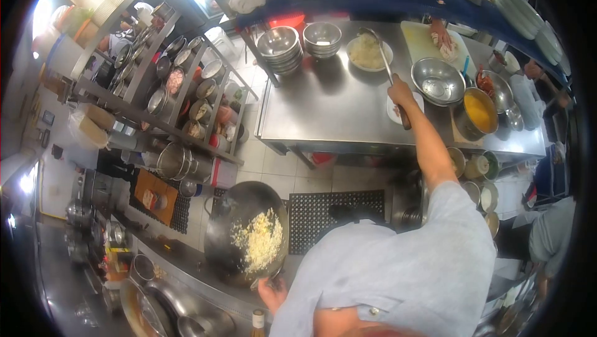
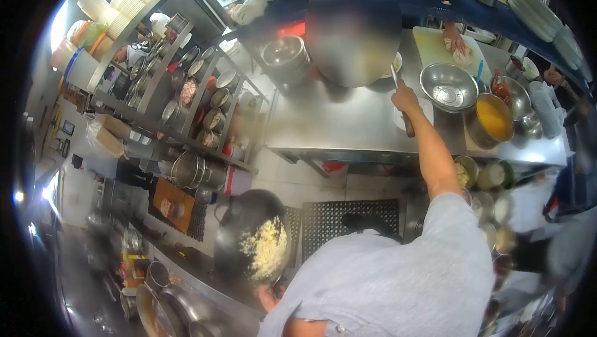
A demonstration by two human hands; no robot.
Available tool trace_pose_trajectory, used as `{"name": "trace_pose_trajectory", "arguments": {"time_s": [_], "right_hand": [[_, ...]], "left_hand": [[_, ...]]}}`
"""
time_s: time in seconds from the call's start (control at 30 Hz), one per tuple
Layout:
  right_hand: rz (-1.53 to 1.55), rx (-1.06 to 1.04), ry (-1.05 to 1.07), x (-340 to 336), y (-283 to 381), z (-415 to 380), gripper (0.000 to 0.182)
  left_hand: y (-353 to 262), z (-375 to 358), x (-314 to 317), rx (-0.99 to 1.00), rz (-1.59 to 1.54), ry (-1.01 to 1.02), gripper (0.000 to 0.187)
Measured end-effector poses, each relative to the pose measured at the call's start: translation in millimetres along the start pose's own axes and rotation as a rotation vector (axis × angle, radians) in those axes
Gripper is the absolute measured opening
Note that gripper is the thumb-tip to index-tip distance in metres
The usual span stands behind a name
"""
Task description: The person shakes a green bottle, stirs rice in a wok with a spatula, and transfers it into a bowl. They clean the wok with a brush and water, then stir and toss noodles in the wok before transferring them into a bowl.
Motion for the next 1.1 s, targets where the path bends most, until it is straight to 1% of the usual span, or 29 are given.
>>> {"name": "trace_pose_trajectory", "arguments": {"time_s": [0.03, 0.07, 0.1, 0.13, 0.23, 0.3, 0.33, 0.4, 0.43, 0.5, 0.57, 0.6, 0.63, 0.67, 0.7, 0.73, 0.77, 0.8, 0.87, 0.9, 0.97, 1.0, 1.03, 1.07, 1.1], "right_hand": [[-0.078, -0.005, -0.022, 9, -6, 1, 0.047], [-0.158, -0.013, -0.045, 16, -9, 1, 0.051], [-0.166, 0.062, 0.040, 21, -12, -6, 0.062], [-0.201, 0.030, -0.017, 20, -12, -8, 0.062], [-0.268, -0.045, -0.172, 23, -17, -6, 0.064], [-0.276, -0.069, -0.243, 21, -17, -4, 0.068], [-0.102, -0.060, -0.205, 26, -22, -2, 0.068], [0.242, -0.043, -0.122, 9, 0, -20, 0.068], [0.412, -0.049, 0.000, 7, 12, -32, 0.069], [0.731, -0.064, 0.278, 10, 39, -69, 0.072], [0.545, -0.178, 0.332, 22, 45, -92, 0.073], [0.356, -0.294, 0.400, 15, 79, -122, 0.072], [0.150, -0.360, 0.512, 21, 95, -137, 0.069], [0.094, -0.942, 0.406, 29, 124, -149, 0.070], [0.097, -0.902, 0.633, 37, 152, -173, 0.070], [-0.121, -0.903, 0.699, 29, 191, -209, 0.073], [-0.293, -0.917, 0.832, 31, 219, -239, 0.072], [-0.468, -0.915, 0.933, 39, 234, -262, 0.073], [-0.693, -1.198, 0.987, 66, 254, -307, 0.073], [-0.832, -1.153, 1.016, 85, 256, -335, 0.073], [-0.718, -1.202, 1.088, 135, 265, -382, 0.072], [-0.578, -1.316, 1.019, 166, 268, -398, 0.076], [-0.525, -1.324, 1.011, 182, 275, -415, 0.075], [-0.492, -1.231, 1.057, 194, 278, -432, 0.075], [-0.450, -1.223, 1.119, 199, 275, -439, 0.076]], "left_hand": [[-1, -5, -6, 0.063, 0.077, -0.016, 0.024], [17, 0, -30, 0.000, -0.015, -0.054, 0.026], [44, 12, -64, -0.065, -0.109, -0.092, 0.027], [65, 19, -85, -0.132, -0.203, -0.125, 0.029], [83, 17, -102, -0.147, -0.519, -0.263, 0.032], [83, 12, -101, -0.133, -0.507, -0.269, 0.035], [83, 8, -100, -0.125, -0.502, -0.273, 0.036], [61, -8, -77, -0.090, -0.490, -0.268, 0.036], [56, -15, -71, -0.074, -0.486, -0.271, 0.037], [62, 23, -102, 0.170, 0.000, -0.243, 0.035], [5, -34, -33, 0.365, 0.241, -0.280, 0.032], [-49, -56, 12, 0.710, 0.922, -0.285, 0.031], [-46, -45, 5, 0.562, 0.962, -0.351, 0.031], [-10, -32, -27, 0.184, 0.162, -0.461, 0.026], [26, -19, -23, -0.104, -0.669, -0.500, 0.022], [11, -15, -15, -0.040, -0.615, -0.449, 0.020], [12, -10, -15, -0.015, -0.600, -0.408, 0.020], [9, -2, -12, 0.011, -0.573, -0.344, 0.020], [-11, -2, 2, 0.074, -0.574, -0.330, 0.022], [-15, -3, 11, 0.071, -0.576, -0.252, 0.013], [-9, 7, 10, 0.154, -0.629, -0.239, 0.009], [-8, 9, 8, 0.193, -0.655, -0.236, 0.007], [-17, 4, 15, 0.131, -0.653, -0.201, 0.004], [-12, 9, 9, 0.136, -0.644, -0.231, 0.005], [-1, 16, 1, 0.137, -0.634, -0.261, 0.005]]}}
Point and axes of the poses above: each hand's wrist, its own z-axis towards the middle knuckle, its own x-axis out of the palm, y = z × x, the point moved 10 cm from there along z, towards the middle knuckle, and after that the axes turned 3 degrees about -z, right-handed, at the moved point
